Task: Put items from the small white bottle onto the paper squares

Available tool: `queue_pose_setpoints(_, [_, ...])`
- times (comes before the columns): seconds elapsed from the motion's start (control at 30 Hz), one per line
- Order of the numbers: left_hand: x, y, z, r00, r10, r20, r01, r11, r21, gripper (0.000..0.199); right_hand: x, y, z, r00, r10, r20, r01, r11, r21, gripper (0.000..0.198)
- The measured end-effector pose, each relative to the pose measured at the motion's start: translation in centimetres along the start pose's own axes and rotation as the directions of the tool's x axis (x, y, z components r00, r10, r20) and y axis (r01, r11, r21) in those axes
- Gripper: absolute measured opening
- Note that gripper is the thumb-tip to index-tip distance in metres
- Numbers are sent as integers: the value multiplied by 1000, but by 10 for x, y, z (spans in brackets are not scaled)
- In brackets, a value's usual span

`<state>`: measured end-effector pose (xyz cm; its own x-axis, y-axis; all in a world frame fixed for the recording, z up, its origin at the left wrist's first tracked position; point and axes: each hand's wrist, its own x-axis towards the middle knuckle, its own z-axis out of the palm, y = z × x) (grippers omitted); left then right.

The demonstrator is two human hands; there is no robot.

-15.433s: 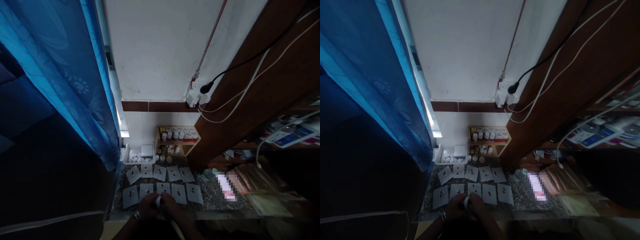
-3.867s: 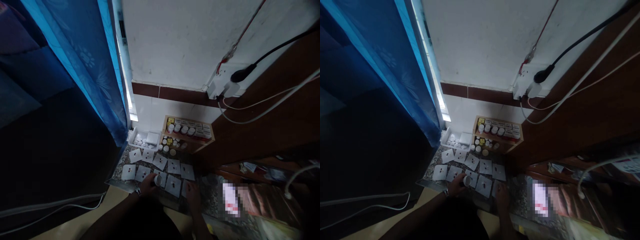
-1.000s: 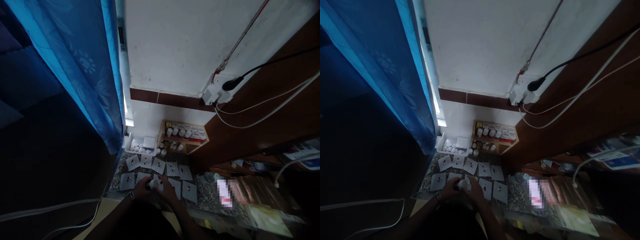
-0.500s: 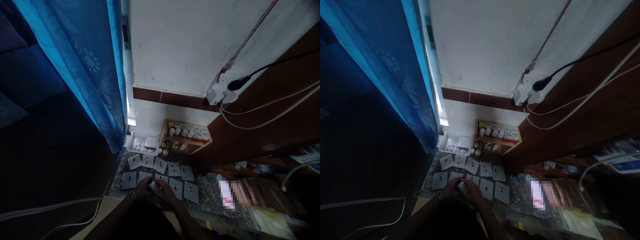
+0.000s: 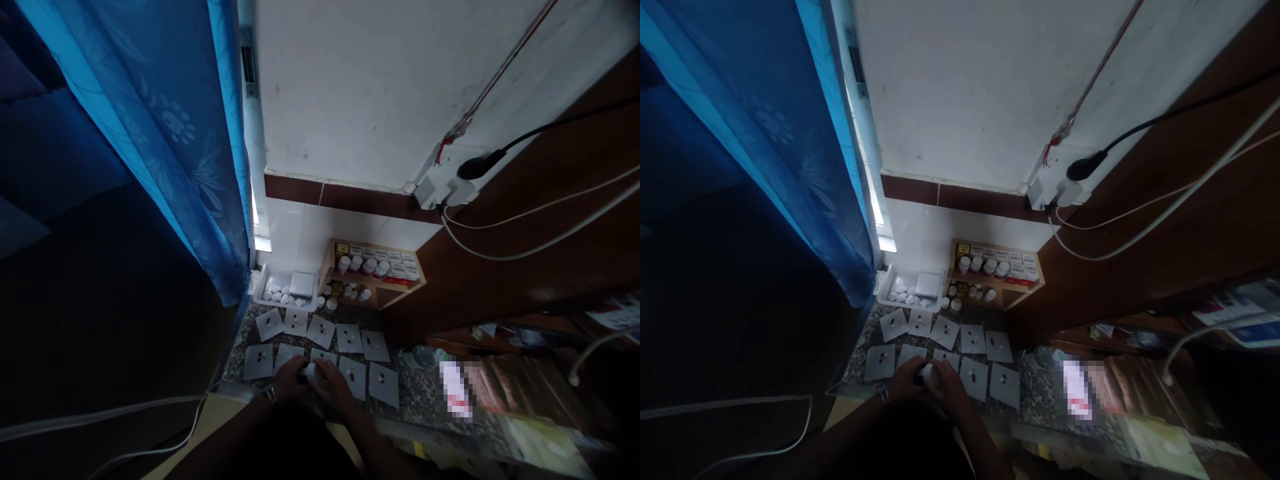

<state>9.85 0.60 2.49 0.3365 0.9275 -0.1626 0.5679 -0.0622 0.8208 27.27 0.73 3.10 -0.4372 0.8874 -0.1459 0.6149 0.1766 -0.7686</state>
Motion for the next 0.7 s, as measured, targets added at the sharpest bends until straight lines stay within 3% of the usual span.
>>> queue_pose_setpoints(0.13, [5, -5, 8, 998, -21, -63, 15, 997, -80, 57, 9, -2, -6, 1000, 17, -17, -17, 1000, 3, 44])
queue_pose_setpoints(0.23, [9, -16, 10, 990, -43, -137, 25, 991, -132, 73, 26, 8, -25, 988, 106, -113, -116, 989, -89, 45])
queue_pose_setpoints(0.37, [10, -29, 6, 986, -134, -100, 118, 981, -153, 60, 71, 29, -68, 896, 311, -316, -406, 861, -305, 46])
queue_pose_setpoints(0.47, [8, -33, 5, 978, -185, -100, 169, 974, -150, 51, 112, 41, -94, 816, 458, -352, -574, 709, -410, 41])
queue_pose_setpoints(0.57, [4, -31, 7, 975, -193, -112, 176, 973, -148, 47, 141, 48, -102, 780, 547, -305, -624, 641, -446, 31])
queue_pose_setpoints(0.7, [-7, -33, 13, 959, -242, -148, 214, 960, -183, 53, 154, 52, -98, 798, 519, -306, -602, 657, -455, 28])
